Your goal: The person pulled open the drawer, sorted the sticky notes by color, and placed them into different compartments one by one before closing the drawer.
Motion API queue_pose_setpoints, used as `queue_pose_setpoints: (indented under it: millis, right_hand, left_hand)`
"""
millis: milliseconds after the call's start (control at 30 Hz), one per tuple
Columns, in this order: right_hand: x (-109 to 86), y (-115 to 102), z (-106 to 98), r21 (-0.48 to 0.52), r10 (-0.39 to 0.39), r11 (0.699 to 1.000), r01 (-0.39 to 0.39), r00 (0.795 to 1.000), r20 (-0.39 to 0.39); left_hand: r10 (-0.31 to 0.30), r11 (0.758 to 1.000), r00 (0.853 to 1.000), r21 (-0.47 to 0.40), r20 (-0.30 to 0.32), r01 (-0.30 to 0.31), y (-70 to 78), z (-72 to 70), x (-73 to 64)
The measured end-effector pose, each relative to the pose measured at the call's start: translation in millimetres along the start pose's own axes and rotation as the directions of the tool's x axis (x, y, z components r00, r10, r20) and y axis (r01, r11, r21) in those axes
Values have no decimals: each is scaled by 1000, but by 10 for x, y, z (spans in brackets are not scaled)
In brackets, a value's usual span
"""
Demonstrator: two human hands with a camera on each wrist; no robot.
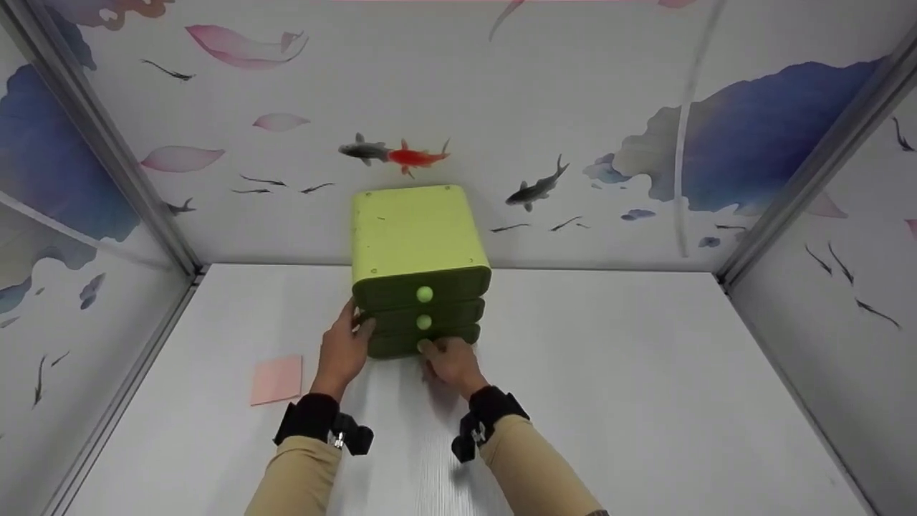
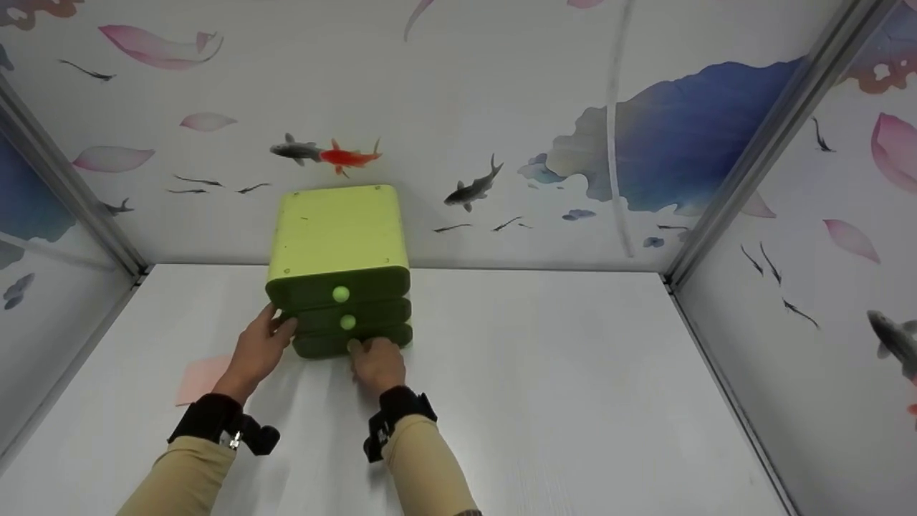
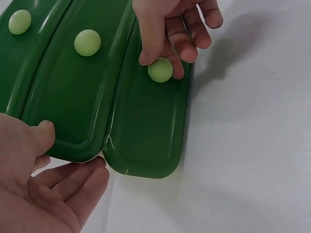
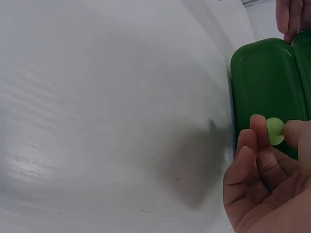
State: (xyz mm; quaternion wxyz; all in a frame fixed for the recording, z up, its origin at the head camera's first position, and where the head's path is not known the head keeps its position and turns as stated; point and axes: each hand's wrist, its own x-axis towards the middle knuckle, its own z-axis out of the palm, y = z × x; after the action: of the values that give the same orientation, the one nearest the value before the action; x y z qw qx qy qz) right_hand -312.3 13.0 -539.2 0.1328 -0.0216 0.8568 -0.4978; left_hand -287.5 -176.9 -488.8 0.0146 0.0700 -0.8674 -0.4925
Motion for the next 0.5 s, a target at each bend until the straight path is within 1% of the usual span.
queue_pose_setpoints:
  millis: [133,233,367,500]
  right_hand:
    - [4,47,-3,-28,0,1000,-2,998,-67]
    - [-9,77,-17,-42,-8,999,4,995,-101]
    - [-57,89,-33,-35,-23,999,19,994,-106]
    - [-129,102,-22,-57,-48,997,43,994,-94]
  left_hand:
    - [9,1000,1000,-2,-2,-9,21,19,-33]
    - [8,1000,1000,-10,1,-8,26,34,-50]
    - [16,1000,1000,-13,-4,-16,-1,47,-59]
    - [19,1000,1000,-1,-11,-19,-28,43,-65]
